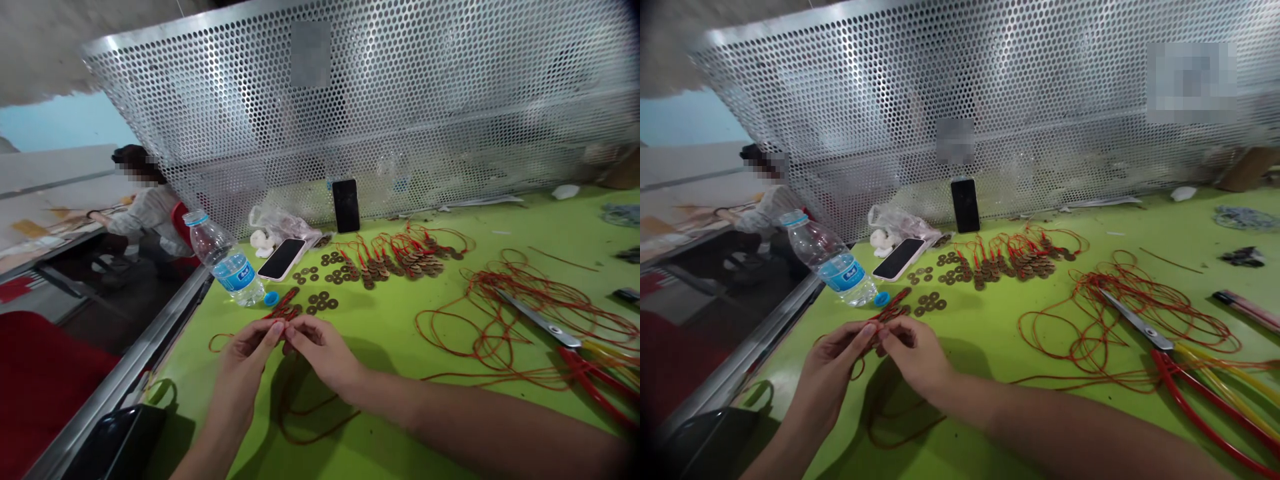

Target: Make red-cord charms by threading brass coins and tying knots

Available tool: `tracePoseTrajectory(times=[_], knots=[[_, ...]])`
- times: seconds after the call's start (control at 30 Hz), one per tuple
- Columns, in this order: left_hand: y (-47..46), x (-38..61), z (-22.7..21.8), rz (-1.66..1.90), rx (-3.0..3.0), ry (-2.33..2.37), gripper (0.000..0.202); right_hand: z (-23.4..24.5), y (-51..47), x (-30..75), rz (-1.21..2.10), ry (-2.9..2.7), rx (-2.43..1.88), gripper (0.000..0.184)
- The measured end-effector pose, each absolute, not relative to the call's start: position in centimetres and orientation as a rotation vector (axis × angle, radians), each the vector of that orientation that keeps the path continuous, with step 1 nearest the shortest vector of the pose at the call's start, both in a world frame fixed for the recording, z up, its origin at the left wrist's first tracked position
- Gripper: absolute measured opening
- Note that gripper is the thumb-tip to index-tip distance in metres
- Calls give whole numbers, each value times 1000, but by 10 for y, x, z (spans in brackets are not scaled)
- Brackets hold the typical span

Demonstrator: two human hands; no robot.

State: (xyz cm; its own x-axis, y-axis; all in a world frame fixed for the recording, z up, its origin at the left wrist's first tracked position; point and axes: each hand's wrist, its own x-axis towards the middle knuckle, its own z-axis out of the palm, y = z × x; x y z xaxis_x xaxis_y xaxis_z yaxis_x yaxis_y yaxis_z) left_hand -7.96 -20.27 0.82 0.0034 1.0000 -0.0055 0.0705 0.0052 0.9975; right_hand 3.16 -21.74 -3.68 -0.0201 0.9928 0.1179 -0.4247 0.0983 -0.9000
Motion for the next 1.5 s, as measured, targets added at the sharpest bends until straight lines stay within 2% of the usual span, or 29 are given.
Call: tracePoseTrajectory(times=[0.53,0.87,1.5], knots=[[-200,-84,3,1189,1228,1247,30,-37,-218,33,1314,-1023,-810,32],[-197,-85,1,1205,1188,1243,31,-37,-219,33,1314,-1035,-789,22],[-196,-85,5,1206,1298,1207,29,-36,-216,32,1306,-1060,-817,16]])
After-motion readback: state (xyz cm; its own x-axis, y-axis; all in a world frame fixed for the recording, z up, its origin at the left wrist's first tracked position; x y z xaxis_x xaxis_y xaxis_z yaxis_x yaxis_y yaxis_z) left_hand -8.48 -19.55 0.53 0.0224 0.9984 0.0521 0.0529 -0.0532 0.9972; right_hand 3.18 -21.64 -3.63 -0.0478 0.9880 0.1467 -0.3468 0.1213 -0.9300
